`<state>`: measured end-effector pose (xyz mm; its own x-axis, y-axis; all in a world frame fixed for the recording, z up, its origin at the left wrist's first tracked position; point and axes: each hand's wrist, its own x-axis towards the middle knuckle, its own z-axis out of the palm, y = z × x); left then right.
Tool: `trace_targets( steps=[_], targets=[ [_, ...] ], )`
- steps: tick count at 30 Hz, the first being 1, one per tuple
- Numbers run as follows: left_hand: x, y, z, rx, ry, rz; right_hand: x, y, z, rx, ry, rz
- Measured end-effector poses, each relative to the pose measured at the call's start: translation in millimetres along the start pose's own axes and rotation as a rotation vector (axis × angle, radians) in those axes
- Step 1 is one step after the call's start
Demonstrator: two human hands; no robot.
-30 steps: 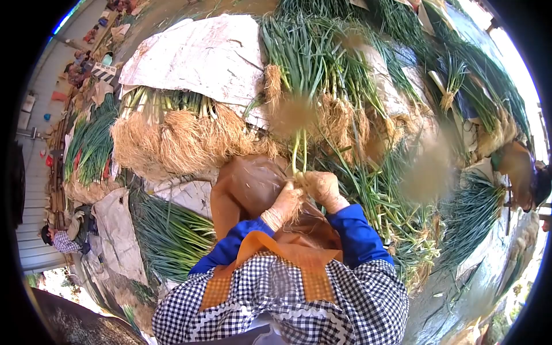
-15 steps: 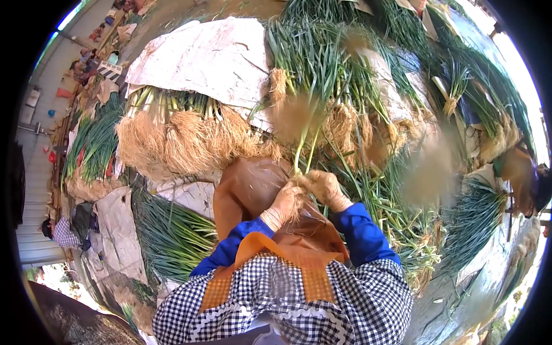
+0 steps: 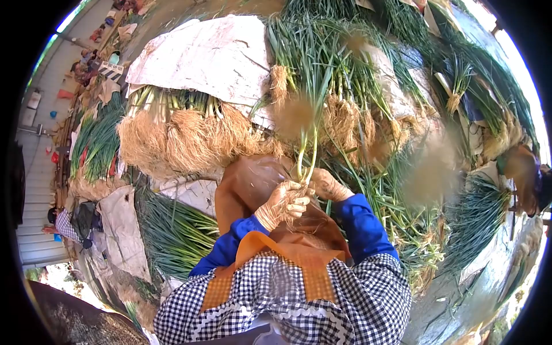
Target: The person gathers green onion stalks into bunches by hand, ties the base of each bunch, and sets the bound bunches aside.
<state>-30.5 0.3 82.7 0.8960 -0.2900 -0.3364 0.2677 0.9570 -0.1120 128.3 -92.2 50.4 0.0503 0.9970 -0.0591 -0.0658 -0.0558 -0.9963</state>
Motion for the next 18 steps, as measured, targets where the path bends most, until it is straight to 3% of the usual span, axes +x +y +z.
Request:
trace_targets(
  steps=[1, 2, 3, 5, 7, 8, 10, 11, 13, 14, 15, 17, 18],
  targets=[
    [-4, 2, -4, 0.027, 0.003, -0.009, -3, -8, 0, -0.453, 0.004, -0.148],
    [-8, 4, -5, -0.009, -0.008, 0.006, -9, -30, 3, -0.708, 0.027, -0.228],
    [-10, 3, -6, -0.055, 0.107, 0.132, -22, -30, -8, -0.707, -0.076, -0.348],
    [-14, 12, -20, -0.012, 0.054, 0.222, -54, -58, -22, -0.361, -0.133, -0.047],
    [-7, 7, -11, 0.042, 0.152, 0.244, -72, -66, -38, -0.321, -0.057, 0.329],
    [3, -1, -11, 0.135, 0.211, 0.319, -67, -64, -35, -0.791, 0.084, 0.216],
    [23, -15, -2, 0.269, 0.386, 0.502, -45, -71, -20, -0.703, 0.271, 0.298],
    [27, -17, -14, 0.3, 0.322, 0.491, -33, -78, -11, -0.632, 0.328, 0.328],
    [46, -28, -50, 0.491, 0.292, 0.637, -12, -58, 5, -0.594, 0.389, 0.2],
    [42, -29, -40, 0.658, 0.446, 0.582, -5, -49, 10, -0.576, 0.419, 0.127],
    [44, -28, -51, 0.719, 0.425, 0.624, 0, -41, 18, -0.82, 0.471, 0.07],
    [45, -21, -22, 0.221, 0.401, 0.598, -3, -34, 30, -0.886, 0.38, -0.118],
    [43, -12, -59, 0.206, 0.28, 0.504, -10, -31, 32, -0.691, 0.34, -0.046]
  ],
)
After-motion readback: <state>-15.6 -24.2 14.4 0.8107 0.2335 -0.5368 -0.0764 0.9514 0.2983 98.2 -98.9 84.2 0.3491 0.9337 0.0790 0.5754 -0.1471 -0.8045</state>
